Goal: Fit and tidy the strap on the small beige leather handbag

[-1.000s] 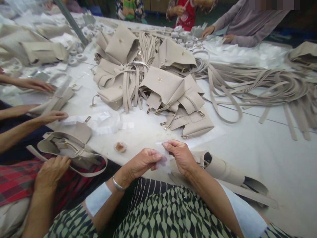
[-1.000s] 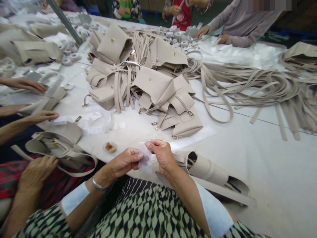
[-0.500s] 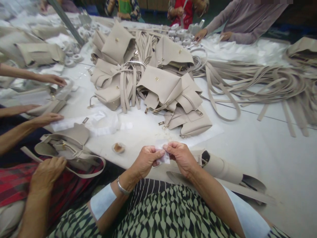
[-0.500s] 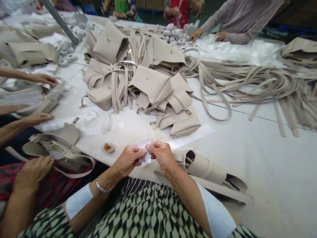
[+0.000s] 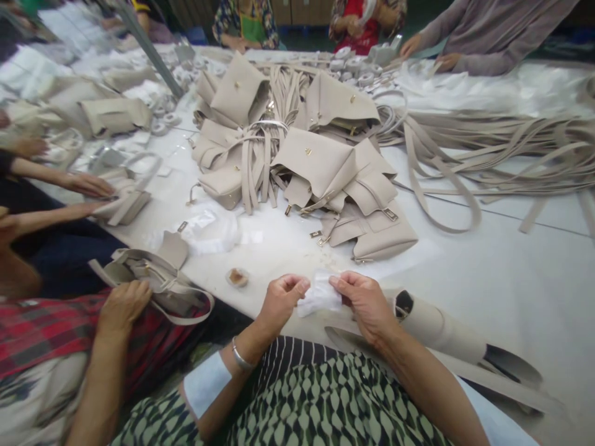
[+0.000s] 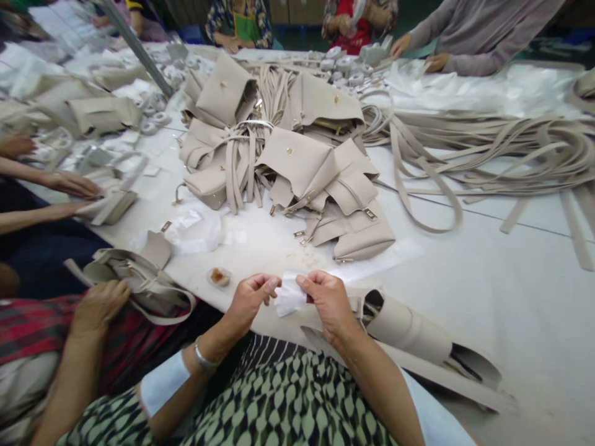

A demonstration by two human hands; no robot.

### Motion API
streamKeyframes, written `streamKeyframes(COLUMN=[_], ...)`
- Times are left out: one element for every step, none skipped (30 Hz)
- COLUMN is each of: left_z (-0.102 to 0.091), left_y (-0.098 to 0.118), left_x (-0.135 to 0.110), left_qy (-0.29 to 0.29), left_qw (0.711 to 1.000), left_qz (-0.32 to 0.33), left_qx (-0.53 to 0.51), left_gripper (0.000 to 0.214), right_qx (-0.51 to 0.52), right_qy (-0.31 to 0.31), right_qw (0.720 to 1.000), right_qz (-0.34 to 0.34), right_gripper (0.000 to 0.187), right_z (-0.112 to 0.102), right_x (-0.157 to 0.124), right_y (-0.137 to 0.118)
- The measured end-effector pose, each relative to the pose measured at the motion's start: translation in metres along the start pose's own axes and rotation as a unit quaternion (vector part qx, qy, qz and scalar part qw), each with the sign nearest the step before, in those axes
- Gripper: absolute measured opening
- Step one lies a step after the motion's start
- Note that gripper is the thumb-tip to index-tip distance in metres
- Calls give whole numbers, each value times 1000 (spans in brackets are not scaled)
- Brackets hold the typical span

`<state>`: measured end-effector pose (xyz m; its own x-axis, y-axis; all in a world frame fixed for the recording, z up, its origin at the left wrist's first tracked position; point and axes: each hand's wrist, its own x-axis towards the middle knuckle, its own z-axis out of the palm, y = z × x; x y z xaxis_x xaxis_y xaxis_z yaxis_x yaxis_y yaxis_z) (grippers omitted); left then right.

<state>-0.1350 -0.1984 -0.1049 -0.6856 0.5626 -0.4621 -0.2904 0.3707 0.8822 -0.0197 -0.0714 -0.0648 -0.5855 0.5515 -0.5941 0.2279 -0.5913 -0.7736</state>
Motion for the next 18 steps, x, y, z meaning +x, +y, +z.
streamKeyframes(left_z=[-12,-27,-44,-62,-81,-100,-117,-132,-144,-153,-161,-165,-169,-170,-171,-171,-170,-169], left_y=[-6,-13,-21,-28,-35,-41,-47,-51,-55,-58,-60,-60,-59,-58,-55,-52,-49,-45], left_x=[3,7,12,17,22,27,33,39,45,52,58,65,71,76,82,87,91,95], left_qy=[80,157,222,275,316,344,359,363,357,343,321,294,264,235,208,183,161,141], left_qw=[996,986,973,958,944,932,924,918,914,913,912,910,905,896,884,869,851,833], left_qz=[18,26,23,15,2,-13,-29,-45,-59,-70,-80,-88,-93,-98,-103,-108,-113,-116], left_qx=[34,55,66,77,92,110,132,155,182,211,244,280,320,363,405,447,487,523], left_gripper=[38,40,42,42,42,42,40,40,41,43,45,46,47,46,43,39,35,31], right_qx=[12,22,30,34,36,39,40,39,37,34,31,28,26,26,26,28,30,34], right_qy=[4,5,4,3,0,-4,-9,-16,-22,-28,-32,-35,-38,-40,-41,-39,-37,-33], right_qw=[1000,1000,1000,999,999,999,999,998,998,998,998,998,998,998,998,998,997,997], right_qz=[1,5,8,12,16,22,30,36,41,44,45,44,44,45,47,49,53,56], right_gripper=[32,32,32,32,33,33,34,35,35,35,35,35,34,33,34,34,34,35], right_z=[-2,-4,-5,-6,-6,-6,-4,-3,-1,0,1,1,1,1,0,-1,-2,-3], right_x=[0,0,-1,-1,-1,-2,-2,-2,-2,-2,-2,-2,-2,-2,-2,-2,-3,-3], right_y=[-1,-2,-3,-4,-4,-3,-1,1,4,6,9,10,11,12,11,11,10,9])
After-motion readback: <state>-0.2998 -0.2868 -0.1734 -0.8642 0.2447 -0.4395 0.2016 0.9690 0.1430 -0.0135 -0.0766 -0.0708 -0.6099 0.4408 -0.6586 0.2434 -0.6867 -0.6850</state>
